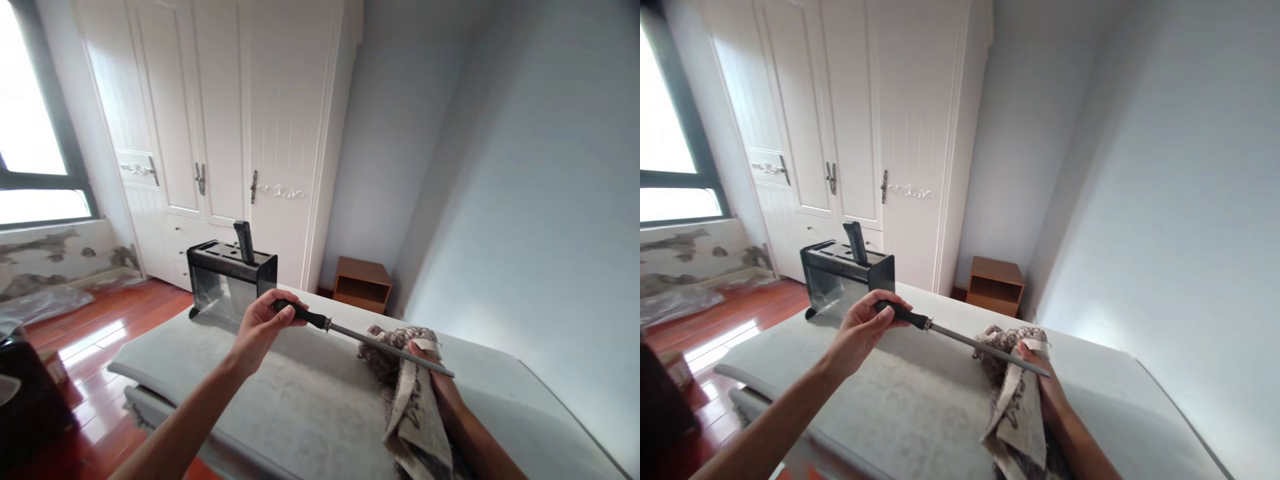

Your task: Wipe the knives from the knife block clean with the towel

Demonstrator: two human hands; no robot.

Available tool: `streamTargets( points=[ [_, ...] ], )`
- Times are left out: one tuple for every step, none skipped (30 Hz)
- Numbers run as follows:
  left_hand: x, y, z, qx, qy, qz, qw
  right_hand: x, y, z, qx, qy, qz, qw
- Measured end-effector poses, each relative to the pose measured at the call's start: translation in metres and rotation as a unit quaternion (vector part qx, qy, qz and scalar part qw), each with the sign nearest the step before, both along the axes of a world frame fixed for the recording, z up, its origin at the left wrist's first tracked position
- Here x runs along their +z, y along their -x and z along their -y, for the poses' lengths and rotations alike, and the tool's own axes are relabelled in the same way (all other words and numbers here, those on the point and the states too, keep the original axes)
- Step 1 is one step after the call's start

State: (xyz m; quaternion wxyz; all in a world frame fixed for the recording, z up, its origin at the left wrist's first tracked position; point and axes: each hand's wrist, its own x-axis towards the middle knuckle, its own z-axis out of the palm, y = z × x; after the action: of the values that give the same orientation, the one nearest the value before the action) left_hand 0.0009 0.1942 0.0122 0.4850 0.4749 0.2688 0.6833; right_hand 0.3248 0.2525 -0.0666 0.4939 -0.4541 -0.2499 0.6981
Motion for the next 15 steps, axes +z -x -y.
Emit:
streamTargets(
  points=[
    [0.011,0.009,0.008,0.019,-0.013,-0.005,1.000,0.001,0.000,0.000,0.007,0.014,0.006,1.000],
    [0.023,0.018,0.016,0.039,-0.027,-0.008,0.999,0.002,0.000,0.001,0.008,0.027,0.012,1.000],
    [0.034,0.027,0.024,0.060,-0.041,-0.015,0.997,0.004,0.000,0.002,0.006,0.033,0.015,0.999],
    [0.046,0.035,0.032,0.082,-0.056,-0.020,0.995,0.005,0.001,0.003,0.009,0.039,0.015,0.999],
    [0.057,0.043,0.039,0.103,-0.070,-0.028,0.992,0.007,0.002,0.004,0.011,0.042,0.015,0.999],
    [0.068,0.050,0.046,0.122,-0.083,-0.038,0.988,0.007,0.002,0.005,0.016,0.046,0.012,0.999],
    [0.078,0.057,0.051,0.140,-0.097,-0.044,0.984,0.007,0.002,0.005,0.023,0.052,0.009,0.998],
    [0.088,0.063,0.057,0.158,-0.110,-0.049,0.980,0.006,0.002,0.005,0.026,0.057,0.008,0.998],
    [0.098,0.068,0.061,0.176,-0.124,-0.052,0.975,0.004,0.001,0.004,0.023,0.058,0.010,0.998],
    [0.108,0.074,0.065,0.195,-0.137,-0.054,0.970,0.000,-0.001,0.001,0.014,0.056,0.020,0.998],
    [0.118,0.079,0.068,0.214,-0.150,-0.056,0.964,-0.005,-0.003,-0.003,-0.007,0.048,0.041,0.998],
    [0.128,0.084,0.071,0.232,-0.163,-0.061,0.957,-0.011,-0.006,-0.009,-0.027,0.033,0.068,0.997],
    [0.138,0.088,0.073,0.249,-0.176,-0.069,0.950,-0.017,-0.010,-0.015,-0.046,0.024,0.085,0.995],
    [0.148,0.093,0.075,0.264,-0.189,-0.077,0.943,-0.024,-0.013,-0.022,-0.045,0.007,0.104,0.993],
    [0.158,0.097,0.076,0.279,-0.203,-0.087,0.935,-0.030,-0.017,-0.029,-0.047,-0.014,0.127,0.991]
  ],
)
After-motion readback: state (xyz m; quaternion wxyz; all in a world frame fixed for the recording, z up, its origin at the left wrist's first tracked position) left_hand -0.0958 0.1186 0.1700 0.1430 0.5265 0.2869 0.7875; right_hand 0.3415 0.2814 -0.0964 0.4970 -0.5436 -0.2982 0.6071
